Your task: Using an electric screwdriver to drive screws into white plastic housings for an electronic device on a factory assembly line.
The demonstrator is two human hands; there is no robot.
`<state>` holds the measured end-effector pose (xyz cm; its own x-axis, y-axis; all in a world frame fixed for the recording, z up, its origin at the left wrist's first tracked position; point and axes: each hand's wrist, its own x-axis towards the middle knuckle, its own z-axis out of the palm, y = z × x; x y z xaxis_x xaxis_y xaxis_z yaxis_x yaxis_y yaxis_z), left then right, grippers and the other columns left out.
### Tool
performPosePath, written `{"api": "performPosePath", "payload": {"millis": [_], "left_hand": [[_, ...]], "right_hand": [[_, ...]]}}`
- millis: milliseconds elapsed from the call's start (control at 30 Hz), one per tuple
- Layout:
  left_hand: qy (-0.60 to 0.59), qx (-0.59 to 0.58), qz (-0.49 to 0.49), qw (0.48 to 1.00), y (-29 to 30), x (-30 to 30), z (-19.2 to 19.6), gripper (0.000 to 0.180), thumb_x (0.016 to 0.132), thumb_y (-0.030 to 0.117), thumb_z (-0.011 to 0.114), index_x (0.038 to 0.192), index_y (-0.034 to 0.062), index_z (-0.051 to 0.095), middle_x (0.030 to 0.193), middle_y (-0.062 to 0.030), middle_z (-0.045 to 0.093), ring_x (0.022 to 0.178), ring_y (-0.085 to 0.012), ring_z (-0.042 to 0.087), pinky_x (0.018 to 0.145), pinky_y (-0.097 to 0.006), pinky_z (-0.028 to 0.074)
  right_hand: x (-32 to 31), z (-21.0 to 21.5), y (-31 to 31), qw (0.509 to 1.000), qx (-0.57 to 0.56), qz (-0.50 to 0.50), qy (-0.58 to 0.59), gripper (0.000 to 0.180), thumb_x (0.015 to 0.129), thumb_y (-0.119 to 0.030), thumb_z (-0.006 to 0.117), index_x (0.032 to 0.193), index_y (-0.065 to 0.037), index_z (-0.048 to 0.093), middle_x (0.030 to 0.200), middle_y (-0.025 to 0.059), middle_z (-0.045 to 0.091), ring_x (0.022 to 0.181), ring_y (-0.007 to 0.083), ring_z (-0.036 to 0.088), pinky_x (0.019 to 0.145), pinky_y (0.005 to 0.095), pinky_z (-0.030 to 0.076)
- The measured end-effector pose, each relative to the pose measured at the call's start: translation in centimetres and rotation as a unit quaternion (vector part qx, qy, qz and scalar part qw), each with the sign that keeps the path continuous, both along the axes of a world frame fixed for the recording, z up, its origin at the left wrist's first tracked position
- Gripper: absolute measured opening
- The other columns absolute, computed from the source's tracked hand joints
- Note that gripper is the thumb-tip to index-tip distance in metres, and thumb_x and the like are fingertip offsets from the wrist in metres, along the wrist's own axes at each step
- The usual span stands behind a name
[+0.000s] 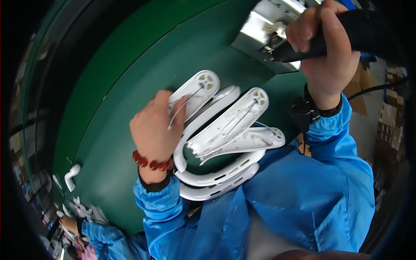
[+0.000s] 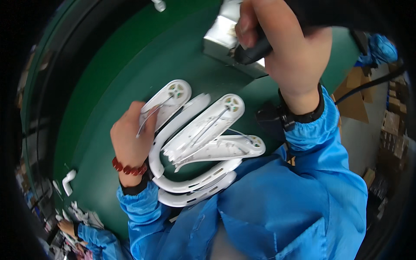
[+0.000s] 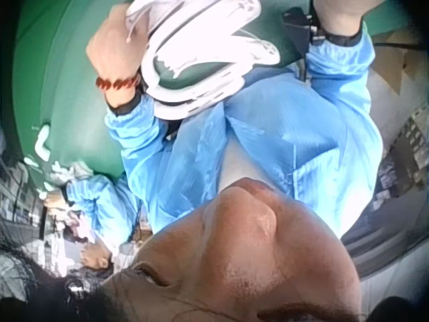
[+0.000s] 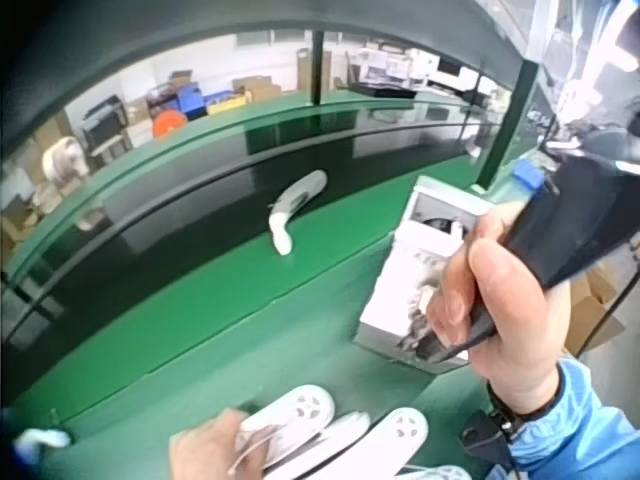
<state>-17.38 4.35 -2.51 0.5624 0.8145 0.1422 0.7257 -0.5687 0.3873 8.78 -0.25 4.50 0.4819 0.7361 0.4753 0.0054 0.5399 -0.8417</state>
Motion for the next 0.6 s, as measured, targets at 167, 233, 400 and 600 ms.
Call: {"api": "performPosePath", "payload": {"millis": [167, 233, 400, 600], "left_hand": [[0.010, -0.002, -0.011, 1.000, 0.0, -0.2, -0.2, 0.032, 0.087, 0.033, 0.075, 0.082, 0.0065, 0.058, 0.069, -0.0111, 0.063, 0.059, -0.0334, 0.063, 0.052, -0.041, 0.048], [0.009, -0.006, -0.011, 1.000, 0.0, -0.3, -0.1, 0.034, 0.087, 0.034, 0.075, 0.080, 0.0062, 0.057, 0.069, -0.0111, 0.063, 0.059, -0.0332, 0.063, 0.052, -0.041, 0.048], [0.004, -0.001, -0.011, 1.000, 0.0, -0.1, 0.3, 0.035, 0.088, 0.034, 0.074, 0.077, 0.0055, 0.056, 0.068, -0.0113, 0.063, 0.059, -0.0332, 0.063, 0.052, -0.041, 0.048], [0.018, -0.021, -0.004, 1.000, 0.1, -0.3, 0.3, 0.037, 0.089, 0.036, 0.072, 0.077, 0.0052, 0.057, 0.069, -0.0119, 0.064, 0.060, -0.0338, 0.064, 0.053, -0.042, 0.049]], "right_hand": [[-2.1, -1.3, 0.9, 0.988, 0.033, 0.150, -0.013, 0.020, 0.101, -0.023, 0.045, 0.098, -0.005, 0.052, 0.071, 0.0069, 0.054, 0.056, 0.0145, 0.048, 0.056, 0.0328, 0.042], [-4.6, -1.3, 2.9, 0.985, 0.056, 0.161, 0.005, 0.019, 0.098, -0.019, 0.056, 0.090, -0.003, 0.052, 0.063, 0.0093, 0.056, 0.049, 0.0153, 0.050, 0.049, 0.0305, 0.043], [-6.7, -2.6, 4.9, 0.982, 0.036, 0.176, 0.062, 0.022, 0.095, -0.015, 0.064, 0.084, 0.000, 0.051, 0.063, 0.0114, 0.059, 0.048, 0.0144, 0.052, 0.047, 0.0274, 0.044], [-7.1, -3.4, 5.0, 0.977, -0.006, 0.185, 0.105, 0.019, 0.095, -0.013, 0.064, 0.091, -0.001, 0.050, 0.068, 0.0112, 0.060, 0.052, 0.0141, 0.054, 0.051, 0.0275, 0.046]]}}
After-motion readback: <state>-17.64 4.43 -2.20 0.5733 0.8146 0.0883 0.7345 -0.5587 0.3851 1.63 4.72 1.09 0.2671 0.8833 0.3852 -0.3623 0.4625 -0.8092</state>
